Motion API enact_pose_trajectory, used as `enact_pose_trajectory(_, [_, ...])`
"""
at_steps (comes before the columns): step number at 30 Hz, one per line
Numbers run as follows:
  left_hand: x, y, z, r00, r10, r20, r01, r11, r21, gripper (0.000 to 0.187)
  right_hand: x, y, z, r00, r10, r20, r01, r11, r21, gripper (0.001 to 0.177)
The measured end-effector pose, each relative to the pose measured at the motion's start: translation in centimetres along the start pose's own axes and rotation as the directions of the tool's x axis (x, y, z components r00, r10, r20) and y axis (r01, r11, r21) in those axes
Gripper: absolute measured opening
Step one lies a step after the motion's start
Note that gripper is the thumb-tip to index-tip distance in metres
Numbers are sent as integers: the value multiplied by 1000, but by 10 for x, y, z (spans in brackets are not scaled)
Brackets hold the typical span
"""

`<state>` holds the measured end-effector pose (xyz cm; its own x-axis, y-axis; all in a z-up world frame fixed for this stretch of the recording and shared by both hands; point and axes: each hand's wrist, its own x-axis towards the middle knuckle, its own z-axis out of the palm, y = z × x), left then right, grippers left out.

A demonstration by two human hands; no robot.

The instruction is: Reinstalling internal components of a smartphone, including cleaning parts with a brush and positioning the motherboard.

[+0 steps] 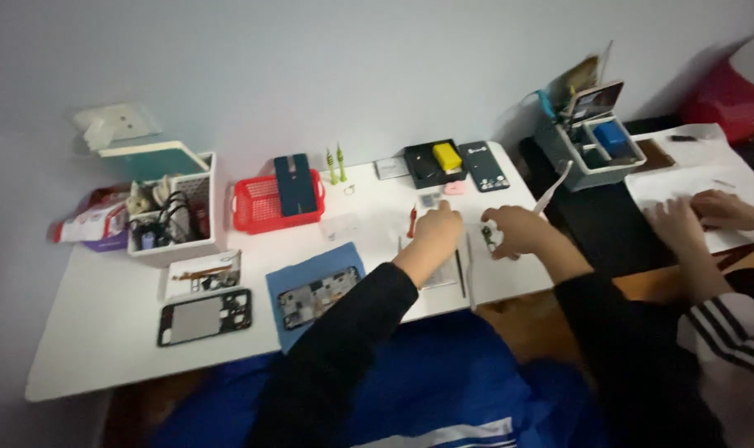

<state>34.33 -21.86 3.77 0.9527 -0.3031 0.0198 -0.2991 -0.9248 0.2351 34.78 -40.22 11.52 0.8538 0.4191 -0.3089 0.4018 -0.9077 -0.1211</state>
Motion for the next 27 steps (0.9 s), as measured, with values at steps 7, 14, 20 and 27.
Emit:
enact_pose_trajectory(7, [10,-8,0,996,-61,-64,67,993,95,19,13,-4,-2,995,5,97,3,996,-88,82])
enact_pose_trajectory(14, [12,1,-36,985,-145,94,143,989,20,23,-7,-13,-18,996,-26,89,27,1000,-5,88])
enact_pose_trajectory(20, [-24,11,-79,997,-81,9,81,997,-19,34,-39,-18,-19,999,-16,-27,22,976,216,71])
enact_pose_trajectory(27, [-41,1,-89,1000,-11,14,11,1000,-24,45,-24,-4,9,988,41,-150,32,891,452,49])
